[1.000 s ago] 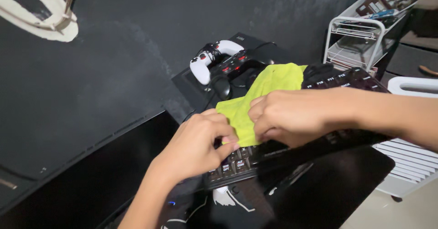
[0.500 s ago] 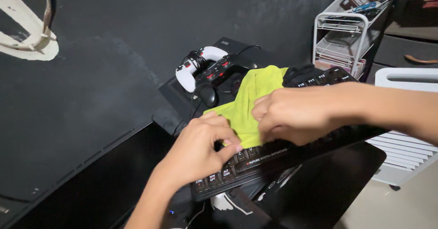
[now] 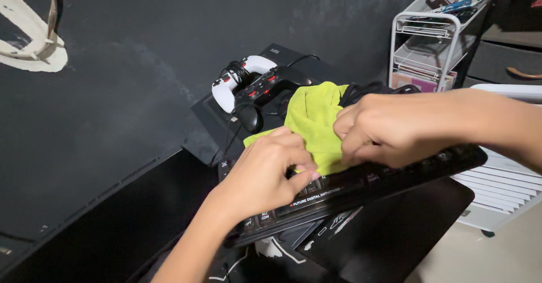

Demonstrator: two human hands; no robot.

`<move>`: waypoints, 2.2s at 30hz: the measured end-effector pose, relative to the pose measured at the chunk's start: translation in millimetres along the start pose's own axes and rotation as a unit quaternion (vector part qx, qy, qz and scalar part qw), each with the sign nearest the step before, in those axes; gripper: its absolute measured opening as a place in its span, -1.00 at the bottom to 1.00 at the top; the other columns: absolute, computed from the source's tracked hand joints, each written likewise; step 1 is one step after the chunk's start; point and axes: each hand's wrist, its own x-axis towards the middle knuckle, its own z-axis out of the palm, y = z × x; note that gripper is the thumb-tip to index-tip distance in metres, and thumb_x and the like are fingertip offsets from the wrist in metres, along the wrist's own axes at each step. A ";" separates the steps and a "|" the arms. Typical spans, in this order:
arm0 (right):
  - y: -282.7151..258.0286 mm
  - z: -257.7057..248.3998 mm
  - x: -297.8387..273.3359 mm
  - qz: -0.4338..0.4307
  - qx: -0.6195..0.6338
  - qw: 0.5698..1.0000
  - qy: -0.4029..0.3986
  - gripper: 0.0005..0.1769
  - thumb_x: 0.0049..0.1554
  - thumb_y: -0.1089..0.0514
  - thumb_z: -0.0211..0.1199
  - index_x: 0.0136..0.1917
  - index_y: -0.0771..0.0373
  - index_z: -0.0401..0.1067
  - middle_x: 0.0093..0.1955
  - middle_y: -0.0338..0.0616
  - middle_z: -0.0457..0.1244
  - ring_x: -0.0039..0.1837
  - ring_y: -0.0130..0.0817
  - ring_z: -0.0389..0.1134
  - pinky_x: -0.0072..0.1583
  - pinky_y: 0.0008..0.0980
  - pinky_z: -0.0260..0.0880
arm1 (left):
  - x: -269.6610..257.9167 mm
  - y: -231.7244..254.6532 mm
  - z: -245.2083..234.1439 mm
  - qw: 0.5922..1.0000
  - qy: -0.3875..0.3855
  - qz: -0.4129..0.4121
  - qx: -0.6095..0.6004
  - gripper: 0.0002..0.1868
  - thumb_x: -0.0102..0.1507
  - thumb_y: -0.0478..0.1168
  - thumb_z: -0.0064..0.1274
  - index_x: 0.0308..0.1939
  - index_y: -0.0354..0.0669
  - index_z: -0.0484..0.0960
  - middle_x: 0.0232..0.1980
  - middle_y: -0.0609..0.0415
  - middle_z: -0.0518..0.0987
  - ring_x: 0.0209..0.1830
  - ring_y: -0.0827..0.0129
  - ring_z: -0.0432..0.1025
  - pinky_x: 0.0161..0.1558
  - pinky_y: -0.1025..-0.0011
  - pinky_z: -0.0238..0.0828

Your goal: The person cleans a computer keyboard using a cloth. The person uses the cloth to wipe the keys and the spaces between them, then uses the cloth to wipe the top surface of a nearby computer tower.

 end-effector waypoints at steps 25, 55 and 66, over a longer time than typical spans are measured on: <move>50.2 11.4 -56.9 -0.054 -0.028 0.994 0.090 -0.90 0.07 0.07 0.37 -0.14 0.06 0.63 -0.19 -0.32 0.34 -0.06 -0.29 0.40 -0.01 -0.26 0.33 | 67.0 -3.3 27.8 0.996 -0.048 0.075 0.007 -0.88 0.00 -0.33 0.20 -0.57 -0.20 0.54 -0.47 0.04 0.51 -0.30 0.14 0.46 -0.22 0.23 0.37; 50.9 -29.1 -52.6 0.042 0.224 0.934 0.274 -0.82 0.25 0.17 0.13 0.09 0.27 0.43 -0.03 -0.25 0.36 0.04 -0.52 0.33 0.07 -0.44 0.37 | 87.1 -16.1 -5.1 0.986 0.143 0.038 -0.083 -0.86 0.23 -0.24 0.20 -0.23 -0.22 0.61 -0.30 0.09 0.54 -0.37 0.40 0.47 -0.31 0.41 0.42; 19.6 -51.4 19.2 -0.098 0.160 0.912 0.363 -0.80 0.28 0.19 0.26 0.13 0.30 0.43 0.01 -0.26 0.33 0.09 -0.57 0.34 0.14 -0.45 0.38 | 51.1 -24.0 -23.8 0.954 0.250 -0.070 -0.148 -0.78 0.32 -0.15 0.17 -0.08 -0.21 0.60 -0.20 0.20 0.64 -0.18 0.54 0.51 -0.20 0.51 0.43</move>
